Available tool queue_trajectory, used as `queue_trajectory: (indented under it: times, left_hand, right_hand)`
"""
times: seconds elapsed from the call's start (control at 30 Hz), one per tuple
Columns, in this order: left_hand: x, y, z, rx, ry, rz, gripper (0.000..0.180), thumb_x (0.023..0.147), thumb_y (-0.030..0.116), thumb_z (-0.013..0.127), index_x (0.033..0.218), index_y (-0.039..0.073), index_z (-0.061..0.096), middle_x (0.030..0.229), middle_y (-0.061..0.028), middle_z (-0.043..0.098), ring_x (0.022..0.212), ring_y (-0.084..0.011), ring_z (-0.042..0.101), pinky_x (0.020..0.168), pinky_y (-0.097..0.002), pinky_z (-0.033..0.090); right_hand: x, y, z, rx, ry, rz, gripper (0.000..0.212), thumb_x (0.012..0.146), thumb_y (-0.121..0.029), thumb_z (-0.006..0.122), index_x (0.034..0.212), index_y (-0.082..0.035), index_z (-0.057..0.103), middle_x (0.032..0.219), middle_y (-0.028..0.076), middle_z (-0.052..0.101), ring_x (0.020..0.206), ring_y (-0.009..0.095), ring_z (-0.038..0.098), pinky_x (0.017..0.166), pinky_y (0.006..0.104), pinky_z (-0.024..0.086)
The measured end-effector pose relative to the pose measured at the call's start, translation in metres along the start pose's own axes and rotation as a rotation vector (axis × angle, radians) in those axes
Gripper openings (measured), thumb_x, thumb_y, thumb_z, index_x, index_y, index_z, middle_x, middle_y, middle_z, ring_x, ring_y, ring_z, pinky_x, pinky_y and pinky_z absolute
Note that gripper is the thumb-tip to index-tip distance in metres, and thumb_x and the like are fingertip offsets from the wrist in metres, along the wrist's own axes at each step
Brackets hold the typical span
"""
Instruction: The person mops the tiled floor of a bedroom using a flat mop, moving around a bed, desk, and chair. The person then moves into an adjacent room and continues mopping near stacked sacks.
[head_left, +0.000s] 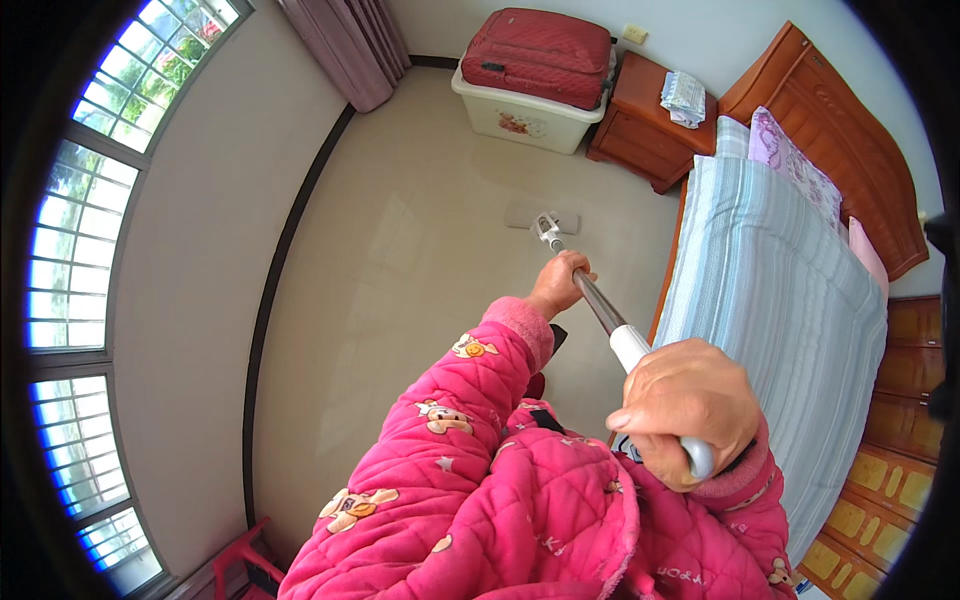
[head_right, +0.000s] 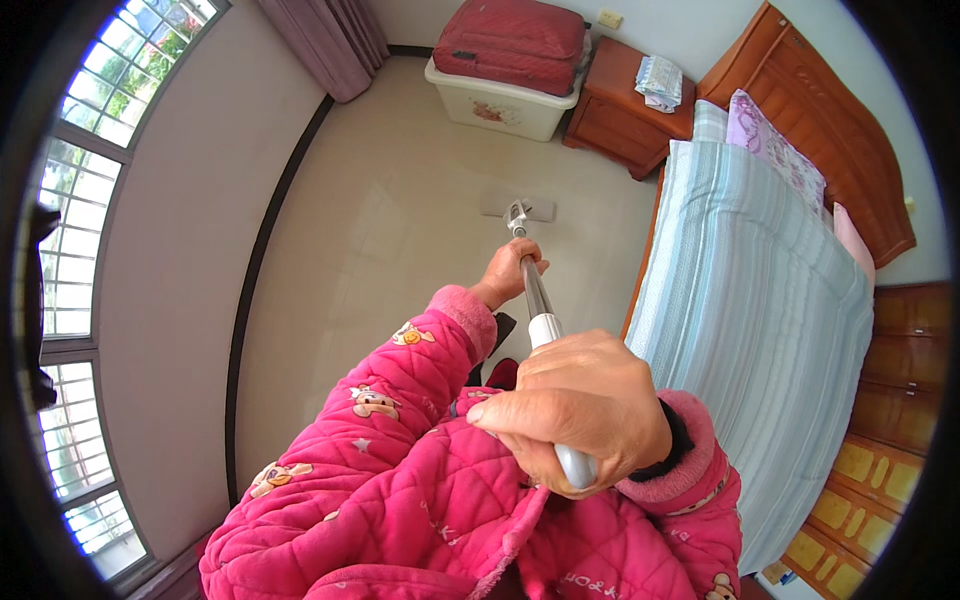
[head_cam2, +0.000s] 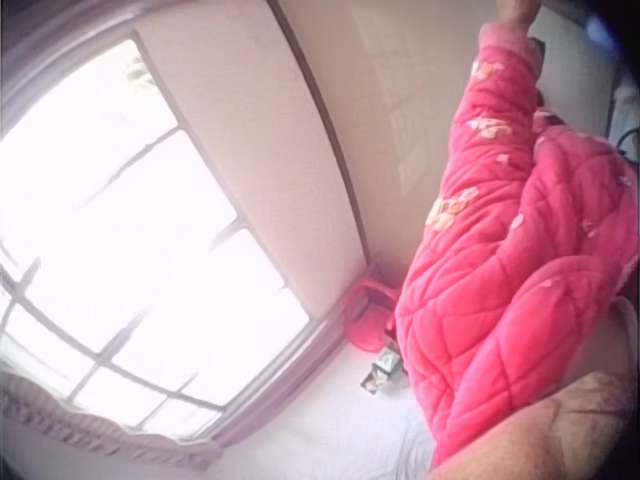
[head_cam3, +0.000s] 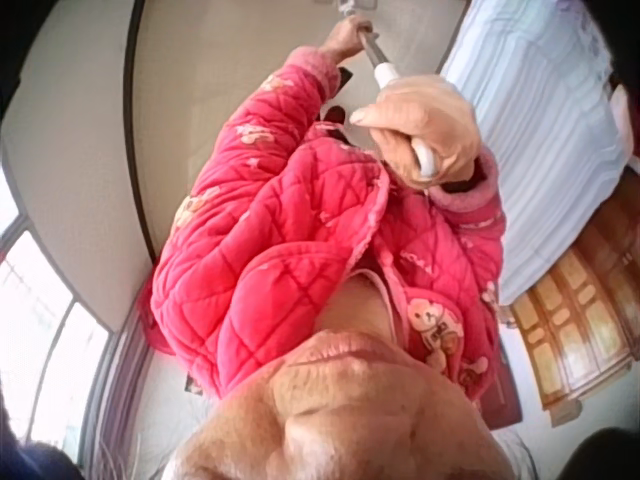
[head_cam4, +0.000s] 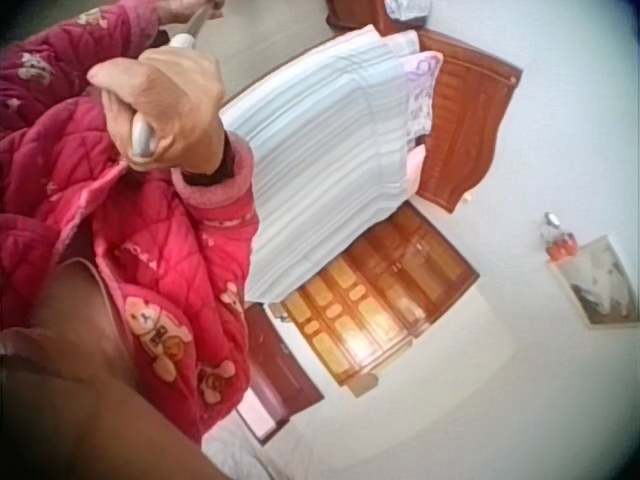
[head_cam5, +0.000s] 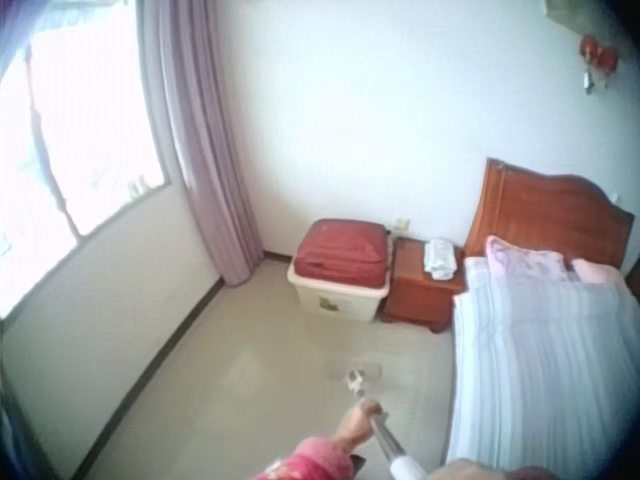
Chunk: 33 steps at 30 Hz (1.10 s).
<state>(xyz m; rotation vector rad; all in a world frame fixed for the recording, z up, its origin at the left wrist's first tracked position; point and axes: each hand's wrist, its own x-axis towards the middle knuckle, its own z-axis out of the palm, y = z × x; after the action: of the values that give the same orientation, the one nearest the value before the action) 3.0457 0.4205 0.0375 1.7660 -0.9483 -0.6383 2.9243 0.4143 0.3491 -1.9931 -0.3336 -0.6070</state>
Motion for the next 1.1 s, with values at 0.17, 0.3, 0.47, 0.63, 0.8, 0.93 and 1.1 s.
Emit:
queue_trajectory:
  times: [0.17,0.3,0.47,0.63,0.8,0.93,1.1]
  left_hand:
    - [-0.014,0.012,-0.022,0.087,-0.103,0.054,0.014,0.071,0.018,0.066,0.076,0.005,0.062,0.081,-0.0142,0.061,0.083,-0.0343,0.058,0.074,-0.0410,0.047]
    - [-0.008,0.023,-0.048,0.214,-0.209,0.112,0.015,0.072,0.018,0.064,0.078,0.005,0.063,0.080,-0.0159,0.061,0.078,-0.0360,0.059,0.073,-0.0419,0.048]
    - [0.014,0.009,-0.089,0.366,-0.309,0.271,0.008,0.069,0.017,0.060,0.067,0.010,0.058,0.065,-0.0131,0.060,0.073,-0.0341,0.059,0.069,-0.0424,0.048]
    - [0.034,-0.026,-0.100,0.256,-0.232,0.276,0.010,0.072,0.019,0.061,0.074,0.010,0.061,0.074,-0.0118,0.063,0.078,-0.0311,0.060,0.079,-0.0421,0.045]
    - [0.023,-0.033,-0.060,0.146,-0.230,0.328,0.010,0.071,0.013,0.064,0.071,0.004,0.059,0.075,-0.0169,0.061,0.078,-0.0373,0.057,0.073,-0.0454,0.046]
    - [0.017,-0.026,-0.036,0.197,-0.445,0.370,0.004,0.069,0.010,0.059,0.069,0.006,0.060,0.072,-0.0159,0.061,0.078,-0.0362,0.057,0.074,-0.0447,0.045]
    - [0.013,-0.013,-0.015,0.201,-0.636,0.420,0.005,0.070,0.011,0.059,0.071,0.007,0.062,0.074,-0.0142,0.063,0.079,-0.0350,0.058,0.081,-0.0427,0.045]
  right_hand:
    - [0.001,-0.024,0.010,-0.200,0.254,-0.004,0.021,0.066,0.005,0.060,0.085,-0.004,0.059,0.053,0.005,0.052,0.041,0.018,0.049,0.042,0.0323,0.041]
    - [0.009,-0.027,0.016,0.146,0.457,0.052,0.010,0.083,0.000,0.049,0.093,0.000,0.050,0.054,0.004,0.048,0.043,0.013,0.045,0.047,0.0313,0.042]
    - [0.026,-0.007,0.025,-0.024,0.722,0.031,0.017,0.094,-0.007,0.039,0.103,0.003,0.048,0.051,-0.001,0.032,0.042,0.010,0.030,0.046,0.0281,0.034]
    - [0.032,0.012,0.036,-0.062,1.089,0.162,0.019,0.094,-0.008,0.043,0.107,0.003,0.051,0.056,-0.001,0.032,0.049,0.009,0.032,0.053,0.0281,0.034]
    - [0.007,0.001,0.044,-0.081,1.282,0.240,0.019,0.093,-0.007,0.046,0.109,0.002,0.051,0.062,-0.001,0.034,0.057,0.009,0.033,0.061,0.0282,0.035]
    - [-0.022,-0.022,0.056,-0.191,1.415,0.244,0.017,0.092,-0.006,0.047,0.107,0.002,0.050,0.065,-0.001,0.033,0.061,0.010,0.034,0.066,0.0295,0.035]
    - [-0.051,-0.046,0.070,-0.210,1.442,0.269,0.013,0.089,-0.006,0.051,0.101,0.000,0.049,0.068,0.001,0.033,0.065,0.012,0.036,0.075,0.0329,0.037]
